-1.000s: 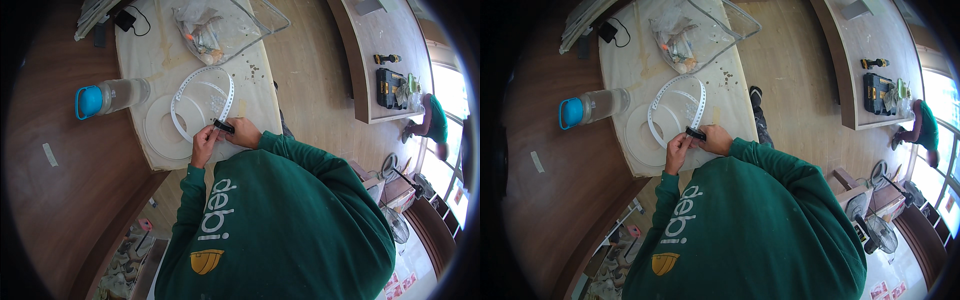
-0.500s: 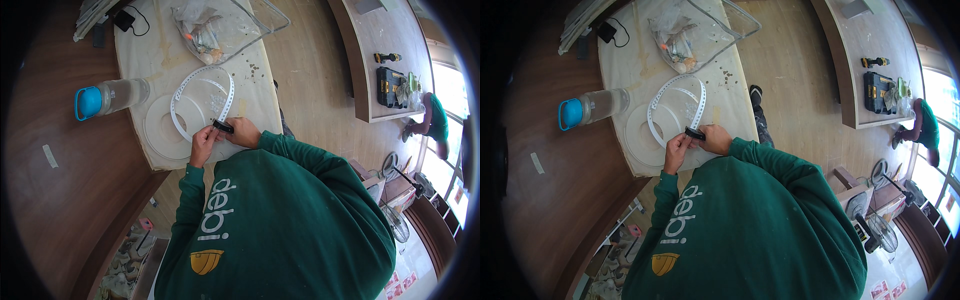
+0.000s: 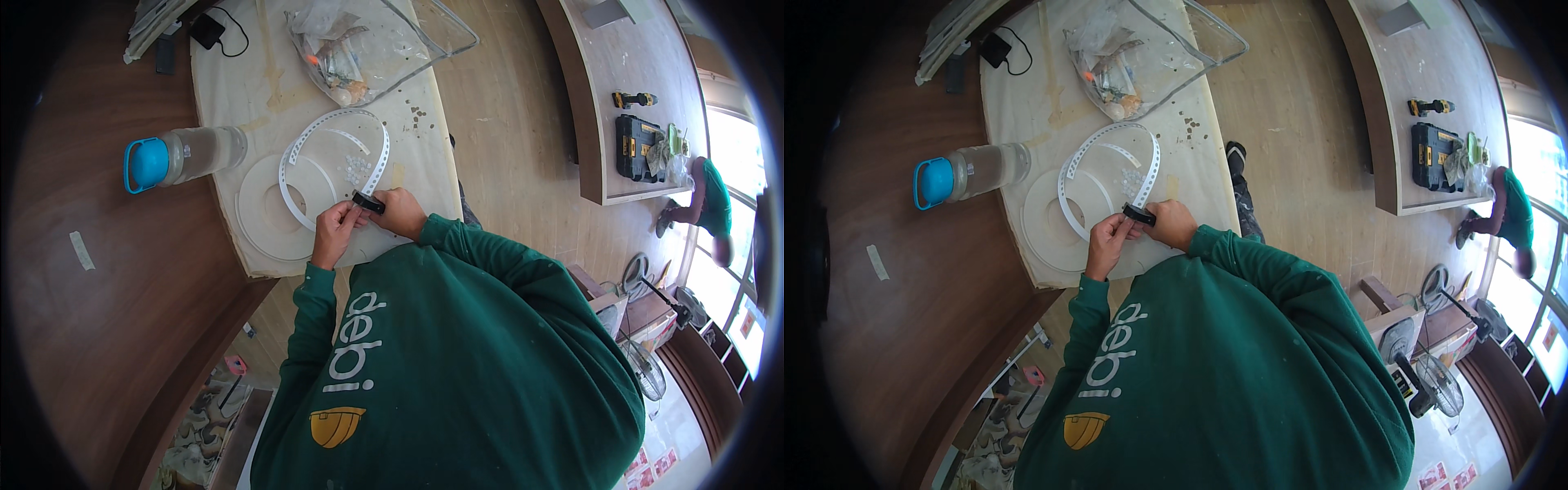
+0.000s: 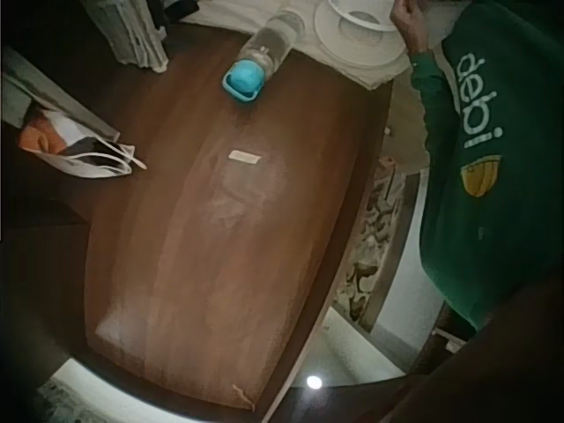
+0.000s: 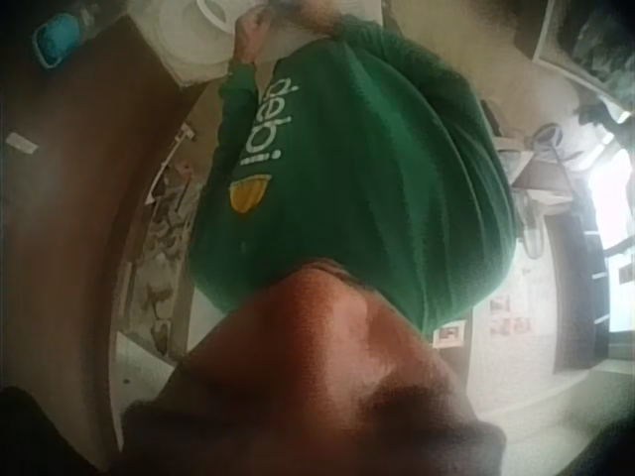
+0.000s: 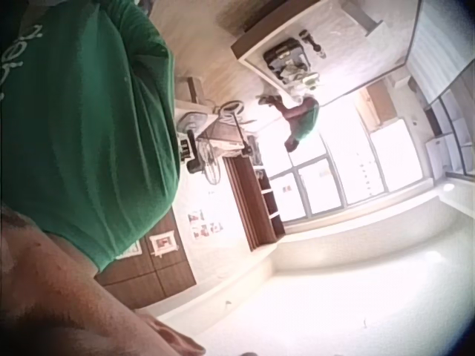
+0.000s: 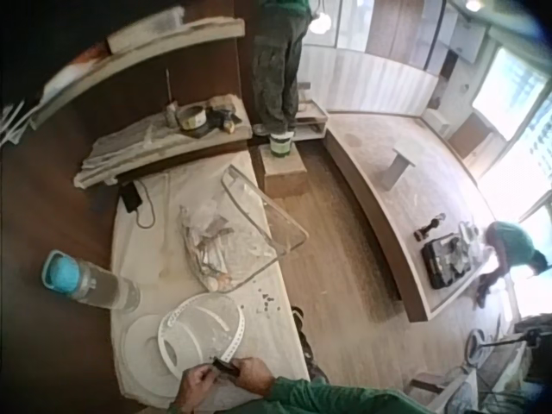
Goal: The person uses a small black tool to cut a white LED strip on a workbench, then gathers small white plastic pieces from the table. The person repeats the cutting action on the LED strip multiple times while another person works in the background.
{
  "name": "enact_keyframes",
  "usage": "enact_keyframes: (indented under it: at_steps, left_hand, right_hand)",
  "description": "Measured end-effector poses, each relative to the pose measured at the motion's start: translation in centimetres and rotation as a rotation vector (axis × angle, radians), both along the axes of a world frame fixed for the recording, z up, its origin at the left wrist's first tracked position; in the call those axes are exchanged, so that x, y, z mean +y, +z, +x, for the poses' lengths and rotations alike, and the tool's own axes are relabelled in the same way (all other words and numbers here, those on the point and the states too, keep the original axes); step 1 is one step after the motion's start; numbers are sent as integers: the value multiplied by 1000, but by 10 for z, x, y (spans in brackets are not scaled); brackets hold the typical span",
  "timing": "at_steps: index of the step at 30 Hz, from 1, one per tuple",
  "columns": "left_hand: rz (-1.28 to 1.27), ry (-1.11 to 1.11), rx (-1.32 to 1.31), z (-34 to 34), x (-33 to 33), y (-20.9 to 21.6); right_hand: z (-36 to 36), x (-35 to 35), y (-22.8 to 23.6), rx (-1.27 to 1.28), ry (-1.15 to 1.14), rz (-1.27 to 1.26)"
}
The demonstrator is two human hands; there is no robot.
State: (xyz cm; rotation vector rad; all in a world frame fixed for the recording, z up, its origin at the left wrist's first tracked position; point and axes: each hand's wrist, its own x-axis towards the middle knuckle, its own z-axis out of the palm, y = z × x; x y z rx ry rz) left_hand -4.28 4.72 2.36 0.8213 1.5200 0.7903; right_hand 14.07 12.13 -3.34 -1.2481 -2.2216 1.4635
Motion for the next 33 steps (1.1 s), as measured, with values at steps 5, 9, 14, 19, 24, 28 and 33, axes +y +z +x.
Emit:
enact_keyframes:
  at_steps: [5,9,14,19,24,28,33]
  left_hand:
    - [6,40,-42,-1,-3,-6]
    - [41,-86,148,-2,-9,5]
    - [-37,-178,141,-12,-17,13]
    - [-55,-154,140,-10,-19,12]
    - [-51,-143,141,-4,-16,12]
    - [-50,-153,168,-3,-12,14]
    - [-31,-137,143,-3,-17,7]
  right_hand:
    - [0,2,-5,8,-2,43]
    - [5,4,4,59,-24,-29]
    - [7,6,17,74,19,-76]
    - [8,5,17,53,51,-92]
    - [8,-1,13,113,78,-37]
    - [9,0,16,112,53,-73]
    - [9,1,20,114,50,-97]
